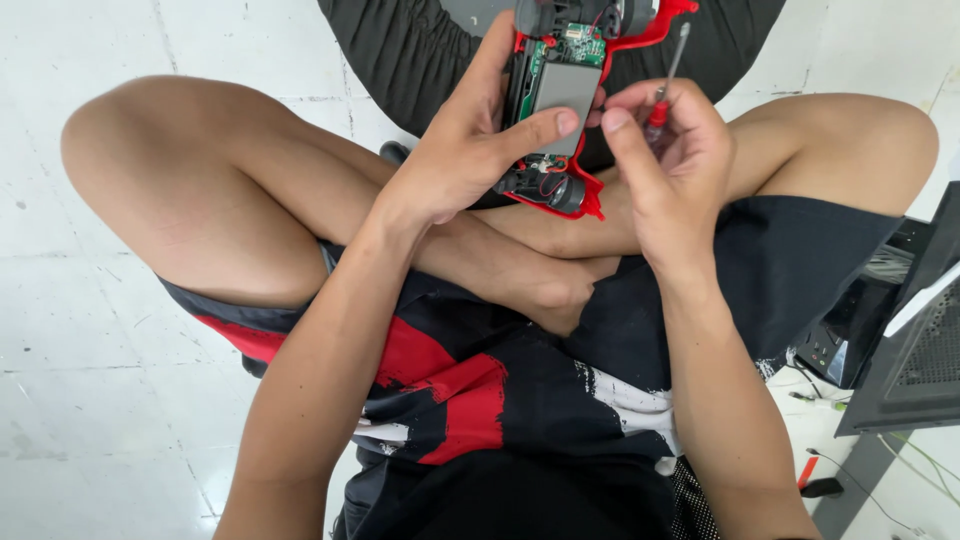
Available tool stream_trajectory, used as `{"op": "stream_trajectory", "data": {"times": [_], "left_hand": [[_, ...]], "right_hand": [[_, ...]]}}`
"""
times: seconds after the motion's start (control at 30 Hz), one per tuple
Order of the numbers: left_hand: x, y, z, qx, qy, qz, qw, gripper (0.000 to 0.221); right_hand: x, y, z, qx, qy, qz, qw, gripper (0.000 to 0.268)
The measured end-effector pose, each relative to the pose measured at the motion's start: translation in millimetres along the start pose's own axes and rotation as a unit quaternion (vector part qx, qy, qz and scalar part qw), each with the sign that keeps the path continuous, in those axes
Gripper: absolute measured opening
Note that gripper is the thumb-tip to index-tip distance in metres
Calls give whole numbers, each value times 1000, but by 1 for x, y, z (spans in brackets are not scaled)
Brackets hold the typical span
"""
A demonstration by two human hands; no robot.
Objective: Disassembling and reassembling a red game controller to inspect or repair internal components
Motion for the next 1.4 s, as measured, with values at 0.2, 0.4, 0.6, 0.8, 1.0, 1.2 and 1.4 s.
{"op": "stream_trajectory", "data": {"times": [0.2,0.4,0.6,0.8,1.0,1.2,1.4], "left_hand": [[-1,2,-2,-16,-6,-2,1000,50],[0,5,-3,-8,3,16,1000,56],[3,-6,5,18,57,54,997,58],[9,-33,35,165,175,59,969,71],[16,-44,59,144,255,74,953,64],[22,-58,65,145,287,113,940,67],[27,-69,76,145,336,140,920,80]], "right_hand": [[-1,-3,-2,-3,-7,10,1000,7],[-2,0,-3,-13,2,3,1000,5],[-5,-3,-5,-44,3,-1,999,5],[-5,28,3,-118,54,-53,990,25],[-29,43,15,-63,32,-56,996,37],[-101,-5,30,212,34,51,975,37],[-155,36,10,303,11,35,952,21]]}}
Point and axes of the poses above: each hand's wrist, its own x-axis away from the middle knuckle, its own z-axis out of the back of the hand, y = z × x, the point moved 9 cm from there along -x, towards the middle knuckle, and after that the axes turned 8 degrees about -y, right-handed, at the moved point
